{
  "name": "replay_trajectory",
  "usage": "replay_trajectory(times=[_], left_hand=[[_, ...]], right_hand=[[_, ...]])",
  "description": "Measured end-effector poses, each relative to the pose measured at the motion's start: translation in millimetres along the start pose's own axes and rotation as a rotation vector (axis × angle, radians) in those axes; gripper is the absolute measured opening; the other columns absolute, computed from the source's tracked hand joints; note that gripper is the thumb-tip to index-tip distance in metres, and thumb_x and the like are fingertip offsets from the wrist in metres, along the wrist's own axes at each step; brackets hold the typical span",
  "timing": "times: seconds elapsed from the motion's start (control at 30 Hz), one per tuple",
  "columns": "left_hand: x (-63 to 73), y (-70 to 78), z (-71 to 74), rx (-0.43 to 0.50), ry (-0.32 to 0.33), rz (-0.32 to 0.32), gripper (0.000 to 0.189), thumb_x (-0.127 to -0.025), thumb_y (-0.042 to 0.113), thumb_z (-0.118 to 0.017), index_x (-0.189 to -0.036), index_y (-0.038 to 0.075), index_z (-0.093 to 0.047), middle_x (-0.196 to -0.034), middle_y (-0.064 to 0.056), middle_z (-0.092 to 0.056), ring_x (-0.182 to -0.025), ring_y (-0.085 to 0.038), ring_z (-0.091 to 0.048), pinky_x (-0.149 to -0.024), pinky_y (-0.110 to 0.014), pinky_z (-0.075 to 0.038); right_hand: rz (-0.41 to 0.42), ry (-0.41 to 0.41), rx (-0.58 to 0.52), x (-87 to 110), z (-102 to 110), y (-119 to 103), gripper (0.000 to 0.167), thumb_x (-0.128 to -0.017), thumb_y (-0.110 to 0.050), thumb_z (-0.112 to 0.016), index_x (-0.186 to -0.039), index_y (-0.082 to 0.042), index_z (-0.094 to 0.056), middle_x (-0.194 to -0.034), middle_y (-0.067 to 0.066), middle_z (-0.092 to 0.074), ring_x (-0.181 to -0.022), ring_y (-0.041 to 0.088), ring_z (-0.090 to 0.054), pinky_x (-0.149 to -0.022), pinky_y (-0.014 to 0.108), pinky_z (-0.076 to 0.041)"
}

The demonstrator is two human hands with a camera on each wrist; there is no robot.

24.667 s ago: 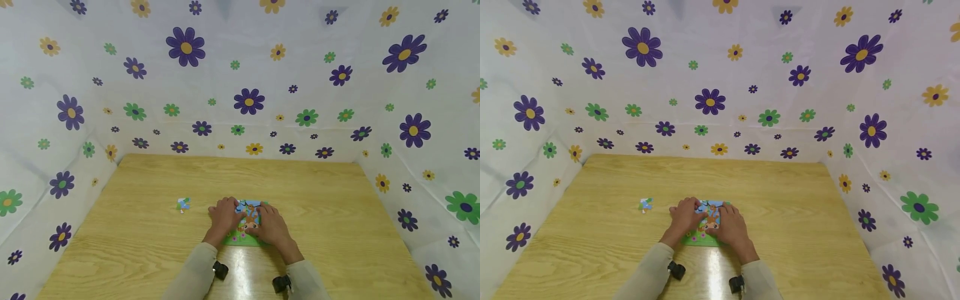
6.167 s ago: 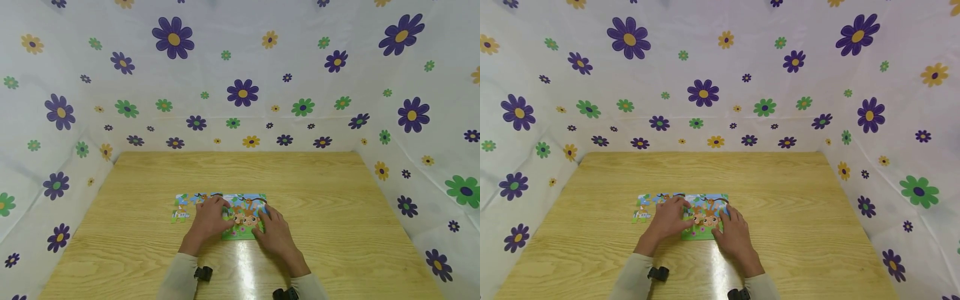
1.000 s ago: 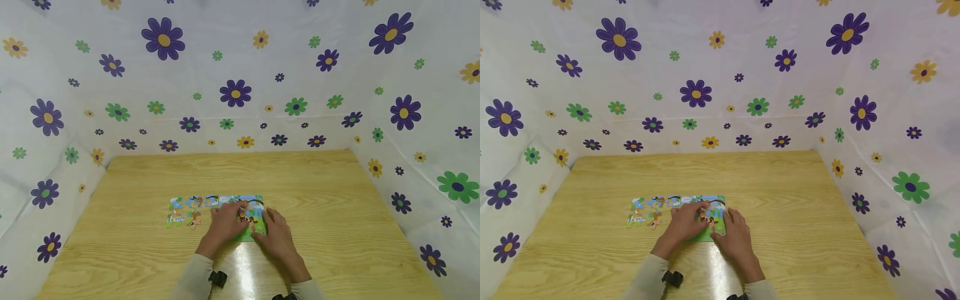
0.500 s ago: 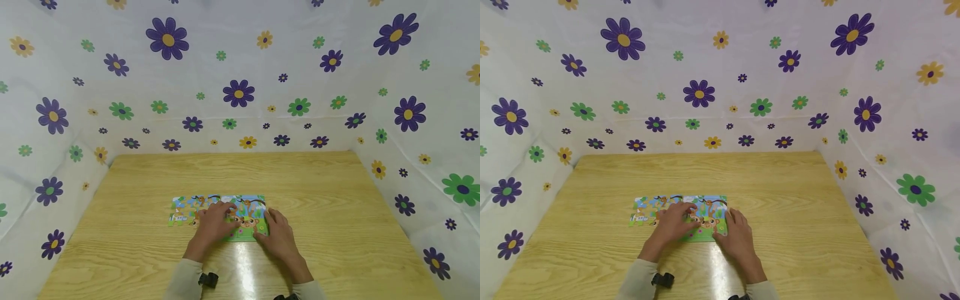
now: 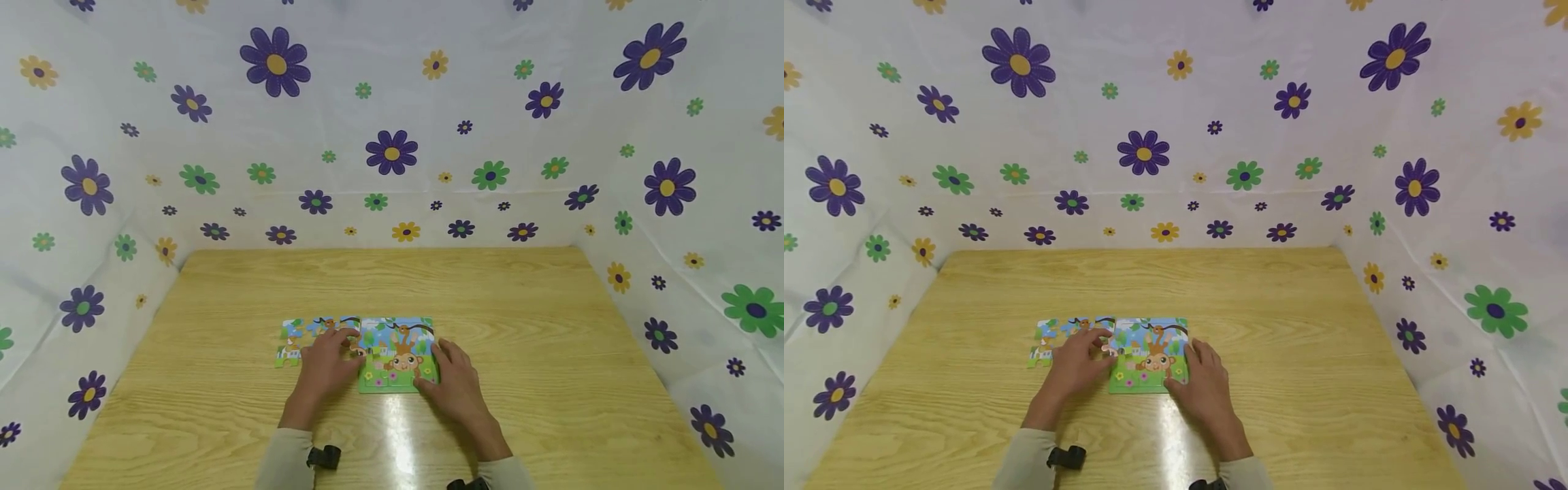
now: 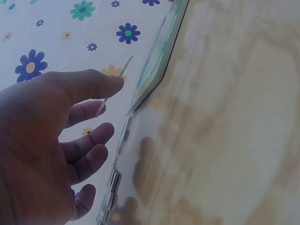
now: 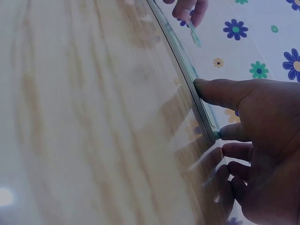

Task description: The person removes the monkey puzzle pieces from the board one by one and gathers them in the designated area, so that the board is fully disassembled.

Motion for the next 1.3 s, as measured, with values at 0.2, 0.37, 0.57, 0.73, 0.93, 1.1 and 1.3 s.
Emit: replay_trajectory(times=[0.2, 0.37, 0.57, 0.73, 0.93, 1.1, 1.3], left_hand=[[1.5, -8.2, 4.0, -0.013, -0.004, 0.012, 0.043, -0.081, 0.040, -0.074, -0.122, 0.030, -0.064, -0.100, 0.004, -0.065, -0.109, -0.026, -0.058, -0.094, -0.066, -0.031], [4.0, -13.8, 8.2, -0.030, -0.019, 0.037, 0.046, -0.081, 0.040, -0.074, -0.124, 0.029, -0.063, -0.102, 0.004, -0.066, -0.115, -0.027, -0.056, -0.097, -0.067, -0.027], [5.0, -19.5, 11.9, -0.055, -0.036, 0.049, 0.046, -0.083, 0.038, -0.071, -0.126, 0.028, -0.063, -0.106, 0.001, -0.059, -0.109, -0.027, -0.053, -0.092, -0.061, -0.028], [4.9, -23.8, 12.0, -0.087, -0.057, 0.065, 0.043, -0.084, 0.035, -0.070, -0.125, 0.029, -0.063, -0.116, -0.002, -0.056, -0.118, -0.030, -0.047, -0.089, -0.061, -0.028], [4.4, -27.1, 13.9, -0.089, -0.070, 0.091, 0.040, -0.084, 0.029, -0.067, -0.124, 0.027, -0.063, -0.120, -0.006, -0.053, -0.117, -0.034, -0.043, -0.085, -0.060, -0.028], [3.5, -28.5, 13.6, -0.115, -0.070, 0.080, 0.036, -0.085, 0.029, -0.067, -0.121, 0.028, -0.064, -0.119, -0.007, -0.052, -0.111, -0.033, -0.043, -0.079, -0.057, -0.029], [3.5, -28.8, 13.2, -0.144, -0.064, 0.076, 0.035, -0.084, 0.029, -0.068, -0.119, 0.029, -0.065, -0.117, -0.007, -0.052, -0.107, -0.031, -0.042, -0.077, -0.055, -0.029]], right_hand=[[-0.001, -0.004, -0.003, -0.2, 0.0, -1.9, 0.076, -0.083, -0.037, -0.074, -0.144, -0.002, -0.044, -0.151, 0.016, -0.037, -0.141, 0.038, -0.030, -0.103, 0.062, -0.032], [-0.002, -0.007, -0.013, 0.1, -0.8, -1.5, 0.076, -0.083, -0.037, -0.074, -0.144, -0.002, -0.044, -0.151, 0.015, -0.037, -0.141, 0.038, -0.031, -0.102, 0.061, -0.033], [-0.011, -0.008, -0.005, -0.7, -0.5, 0.8, 0.075, -0.084, -0.037, -0.073, -0.144, -0.003, -0.044, -0.152, 0.015, -0.036, -0.141, 0.037, -0.030, -0.103, 0.061, -0.033], [-0.009, -0.009, -0.006, -1.3, -1.1, 1.3, 0.075, -0.084, -0.037, -0.073, -0.144, -0.003, -0.044, -0.151, 0.014, -0.036, -0.141, 0.037, -0.030, -0.103, 0.061, -0.032], [-0.005, -0.005, -0.001, -1.8, -1.9, 2.8, 0.075, -0.084, -0.038, -0.073, -0.144, -0.004, -0.044, -0.151, 0.014, -0.037, -0.141, 0.037, -0.031, -0.102, 0.061, -0.033], [-0.003, -0.002, -0.003, -2.4, -2.1, 3.8, 0.075, -0.084, -0.039, -0.072, -0.144, -0.004, -0.044, -0.151, 0.013, -0.037, -0.141, 0.037, -0.030, -0.102, 0.061, -0.033], [0.001, -0.004, -0.015, -2.2, -3.1, 3.3, 0.074, -0.084, -0.038, -0.073, -0.144, -0.004, -0.045, -0.151, 0.013, -0.037, -0.141, 0.037, -0.031, -0.101, 0.061, -0.033]])
Point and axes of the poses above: each hand's wrist, its own x-axis away from the middle knuckle, its own z-axis out of the back of the hand, y = z × x, the point moved 6 cm from there along -x, towards the middle knuckle
